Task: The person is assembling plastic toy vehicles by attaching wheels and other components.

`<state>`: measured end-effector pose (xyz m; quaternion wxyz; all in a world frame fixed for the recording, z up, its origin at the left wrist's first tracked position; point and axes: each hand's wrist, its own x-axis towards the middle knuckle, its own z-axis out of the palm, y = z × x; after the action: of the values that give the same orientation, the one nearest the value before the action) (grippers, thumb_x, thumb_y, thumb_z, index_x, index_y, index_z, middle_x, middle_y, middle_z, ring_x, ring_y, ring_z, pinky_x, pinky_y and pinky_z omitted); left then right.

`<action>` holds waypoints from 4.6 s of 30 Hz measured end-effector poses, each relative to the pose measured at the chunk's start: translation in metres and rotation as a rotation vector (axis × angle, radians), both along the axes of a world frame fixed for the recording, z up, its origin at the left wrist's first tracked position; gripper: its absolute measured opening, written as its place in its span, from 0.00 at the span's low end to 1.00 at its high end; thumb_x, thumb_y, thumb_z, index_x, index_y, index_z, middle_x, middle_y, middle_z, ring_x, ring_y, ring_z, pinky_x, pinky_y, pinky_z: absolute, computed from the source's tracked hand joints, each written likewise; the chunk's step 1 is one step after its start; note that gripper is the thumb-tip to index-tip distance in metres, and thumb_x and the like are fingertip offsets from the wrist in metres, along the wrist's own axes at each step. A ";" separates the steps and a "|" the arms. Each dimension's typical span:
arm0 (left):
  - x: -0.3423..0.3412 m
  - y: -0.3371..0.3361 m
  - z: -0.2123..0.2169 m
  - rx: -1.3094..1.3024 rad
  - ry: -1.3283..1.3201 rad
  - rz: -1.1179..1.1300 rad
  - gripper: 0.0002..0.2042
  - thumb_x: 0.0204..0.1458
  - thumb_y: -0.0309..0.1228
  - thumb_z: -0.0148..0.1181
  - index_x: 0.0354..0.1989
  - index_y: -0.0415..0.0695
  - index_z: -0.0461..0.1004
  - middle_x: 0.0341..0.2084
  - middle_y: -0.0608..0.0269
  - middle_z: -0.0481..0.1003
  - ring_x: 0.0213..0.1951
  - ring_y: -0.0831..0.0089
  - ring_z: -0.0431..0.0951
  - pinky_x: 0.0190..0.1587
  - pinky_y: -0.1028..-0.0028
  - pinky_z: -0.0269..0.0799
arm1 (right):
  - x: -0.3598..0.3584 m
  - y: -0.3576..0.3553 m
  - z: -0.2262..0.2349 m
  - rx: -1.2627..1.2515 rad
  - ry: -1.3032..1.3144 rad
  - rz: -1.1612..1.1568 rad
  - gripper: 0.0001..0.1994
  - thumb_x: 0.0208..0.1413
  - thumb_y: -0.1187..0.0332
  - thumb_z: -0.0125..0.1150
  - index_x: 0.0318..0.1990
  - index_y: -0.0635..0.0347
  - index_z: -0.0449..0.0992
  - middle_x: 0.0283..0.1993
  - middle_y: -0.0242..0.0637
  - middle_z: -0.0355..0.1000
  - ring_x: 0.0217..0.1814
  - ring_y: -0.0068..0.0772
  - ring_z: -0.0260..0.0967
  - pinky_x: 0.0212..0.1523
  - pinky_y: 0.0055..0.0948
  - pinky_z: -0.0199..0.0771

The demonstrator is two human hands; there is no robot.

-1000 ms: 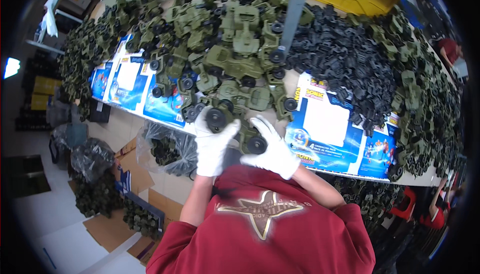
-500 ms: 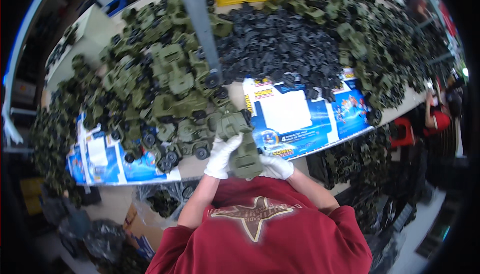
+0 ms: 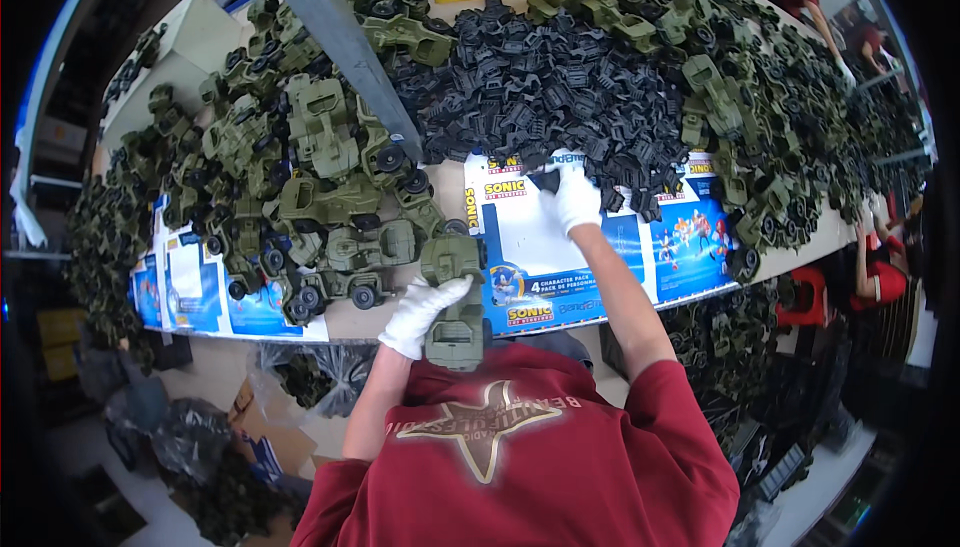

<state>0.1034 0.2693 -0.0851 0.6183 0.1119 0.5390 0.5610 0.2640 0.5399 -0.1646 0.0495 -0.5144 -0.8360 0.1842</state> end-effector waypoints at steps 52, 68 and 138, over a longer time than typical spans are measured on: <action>0.049 0.017 0.072 0.070 -0.157 -0.098 0.24 0.48 0.29 0.71 0.54 0.39 0.73 0.41 0.64 0.80 0.41 0.80 0.78 0.46 0.80 0.72 | 0.049 -0.071 0.099 -1.399 1.012 0.339 0.40 0.51 0.49 0.68 0.64 0.68 0.64 0.64 0.41 0.66 0.66 0.34 0.61 0.67 0.35 0.57; 0.064 0.041 0.032 0.432 0.199 0.080 0.54 0.32 0.33 0.81 0.69 0.39 0.52 0.59 0.60 0.66 0.59 0.73 0.67 0.61 0.72 0.62 | 0.024 -0.113 0.105 -0.675 0.989 0.259 0.25 0.71 0.57 0.30 0.49 0.63 0.76 0.52 0.43 0.73 0.53 0.38 0.71 0.56 0.35 0.69; 0.075 0.062 0.004 0.505 2.143 -0.849 0.21 0.46 0.30 0.54 0.52 0.50 0.70 0.47 0.61 0.69 0.58 0.62 0.64 0.62 0.57 0.57 | 0.106 -0.030 0.006 -0.231 0.428 -0.150 0.28 0.49 0.73 0.69 0.60 0.62 0.69 0.51 0.48 0.71 0.52 0.42 0.71 0.55 0.32 0.70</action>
<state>0.1780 0.3313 -0.0816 -0.0522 0.8153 0.5763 0.0207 0.3701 0.5104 -0.1590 0.1796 -0.5267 -0.7394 0.3791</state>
